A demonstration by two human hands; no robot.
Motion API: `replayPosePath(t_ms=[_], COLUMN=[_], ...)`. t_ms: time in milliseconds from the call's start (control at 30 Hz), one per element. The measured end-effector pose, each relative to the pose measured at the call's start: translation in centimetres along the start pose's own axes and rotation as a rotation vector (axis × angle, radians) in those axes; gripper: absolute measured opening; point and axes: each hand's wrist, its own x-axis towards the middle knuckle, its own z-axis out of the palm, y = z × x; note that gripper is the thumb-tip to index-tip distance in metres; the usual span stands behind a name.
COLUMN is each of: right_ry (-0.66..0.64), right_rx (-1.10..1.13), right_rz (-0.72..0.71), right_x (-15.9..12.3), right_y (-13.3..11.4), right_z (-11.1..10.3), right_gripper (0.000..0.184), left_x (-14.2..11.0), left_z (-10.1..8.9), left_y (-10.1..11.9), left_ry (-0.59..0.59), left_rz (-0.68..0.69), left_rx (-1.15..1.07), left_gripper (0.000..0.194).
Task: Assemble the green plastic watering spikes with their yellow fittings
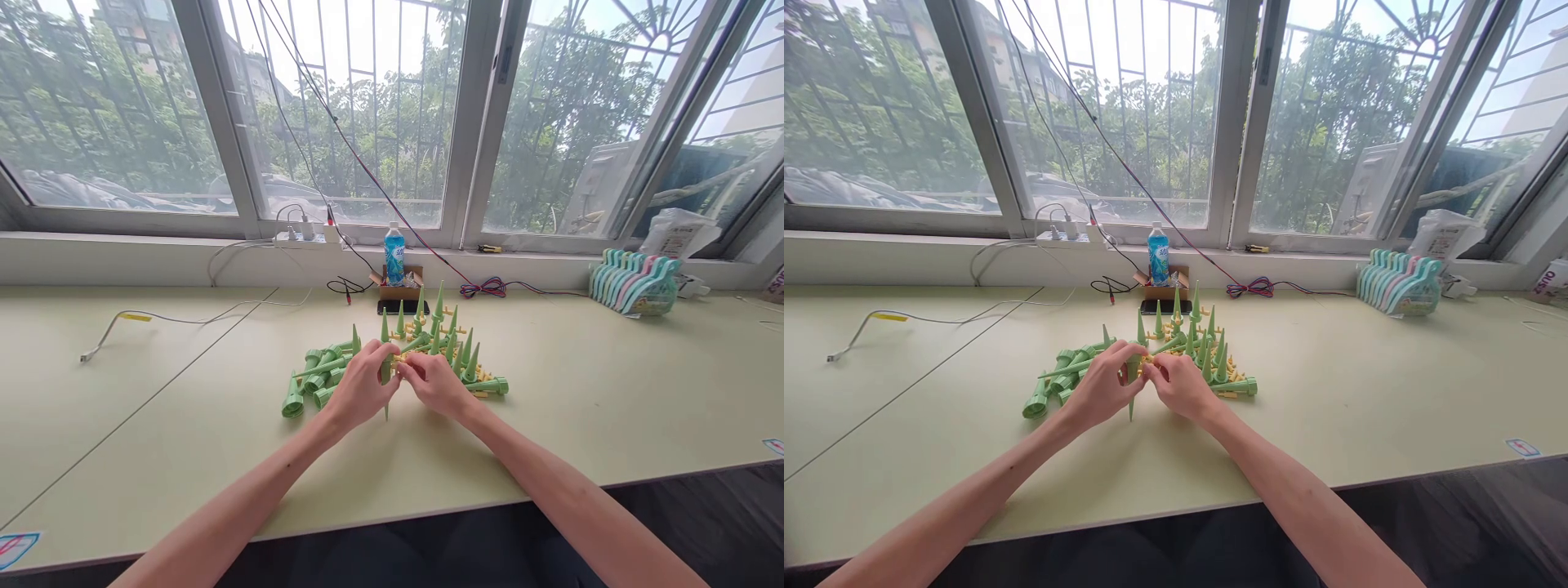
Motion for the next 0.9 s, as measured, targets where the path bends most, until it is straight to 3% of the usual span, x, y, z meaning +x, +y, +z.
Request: replayPosePath(t_ms=[333,567,900], right_ry=[0.005,-0.015,-0.012], right_rx=[0.004,0.024,0.04], right_rz=[-0.001,0.004,-0.003], right_x=[0.13,-0.03,0.06], right_y=[0.12,0.04,0.27], right_z=[0.08,-0.01,0.09], right_gripper=[0.041,0.024,0.033], left_x=[0.05,0.01,-0.02], left_z=[0.01,0.17,0.12], left_y=[-0.07,-0.3,-0.2], left_ry=[-0.001,-0.001,-0.009], left_rz=[0.0,-0.021,-0.016], left_rx=[-0.011,-0.001,0.008], left_gripper=[0.016,0.018,0.016])
